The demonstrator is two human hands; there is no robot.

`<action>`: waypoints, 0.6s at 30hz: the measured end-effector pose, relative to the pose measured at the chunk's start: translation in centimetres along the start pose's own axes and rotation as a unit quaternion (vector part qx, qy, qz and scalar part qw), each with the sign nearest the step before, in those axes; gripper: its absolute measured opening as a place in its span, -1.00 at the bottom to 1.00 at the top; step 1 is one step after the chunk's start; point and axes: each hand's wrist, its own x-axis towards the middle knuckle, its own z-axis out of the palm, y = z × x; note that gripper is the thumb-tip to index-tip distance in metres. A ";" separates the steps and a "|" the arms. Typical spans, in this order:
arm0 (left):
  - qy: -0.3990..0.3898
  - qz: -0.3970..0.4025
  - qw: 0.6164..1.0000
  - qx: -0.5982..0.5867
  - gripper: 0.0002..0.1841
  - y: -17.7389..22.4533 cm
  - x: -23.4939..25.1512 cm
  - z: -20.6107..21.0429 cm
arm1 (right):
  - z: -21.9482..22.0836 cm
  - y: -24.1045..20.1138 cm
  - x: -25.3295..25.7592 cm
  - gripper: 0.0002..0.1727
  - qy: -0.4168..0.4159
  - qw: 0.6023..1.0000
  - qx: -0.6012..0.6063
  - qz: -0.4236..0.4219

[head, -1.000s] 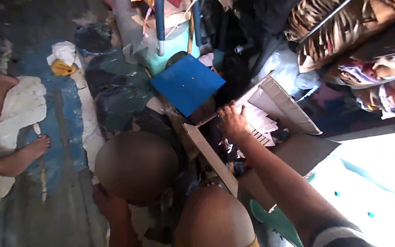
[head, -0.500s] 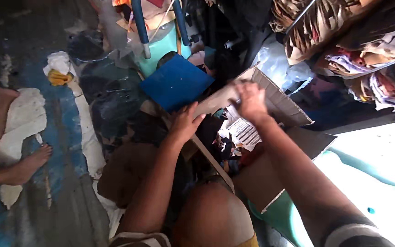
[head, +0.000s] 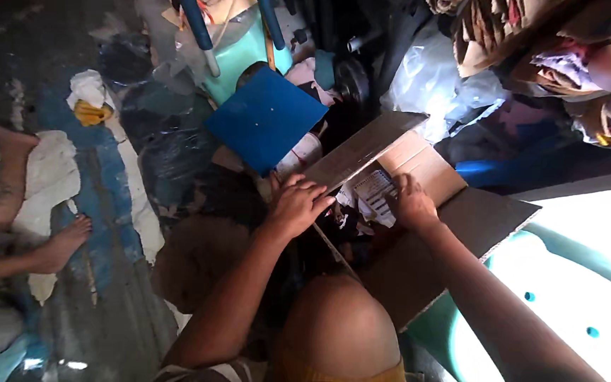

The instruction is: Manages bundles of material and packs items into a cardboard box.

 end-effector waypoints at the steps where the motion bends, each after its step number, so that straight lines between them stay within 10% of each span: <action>1: -0.034 -0.011 0.999 0.015 -0.49 0.7 0.0 -0.2 | -0.8 -0.5 0.1 -0.42 0.061 0.998 0.000 -0.031; 5: -0.109 -0.042 0.991 0.065 -0.38 2.2 0.0 -0.7 | -0.3 -2.3 1.4 -0.30 0.133 0.965 -0.075 -0.214; 18: 0.085 -0.005 0.996 -0.030 -0.33 4.4 -1.9 3.9 | 5.0 -0.8 3.0 0.03 -0.073 0.987 -0.079 -0.119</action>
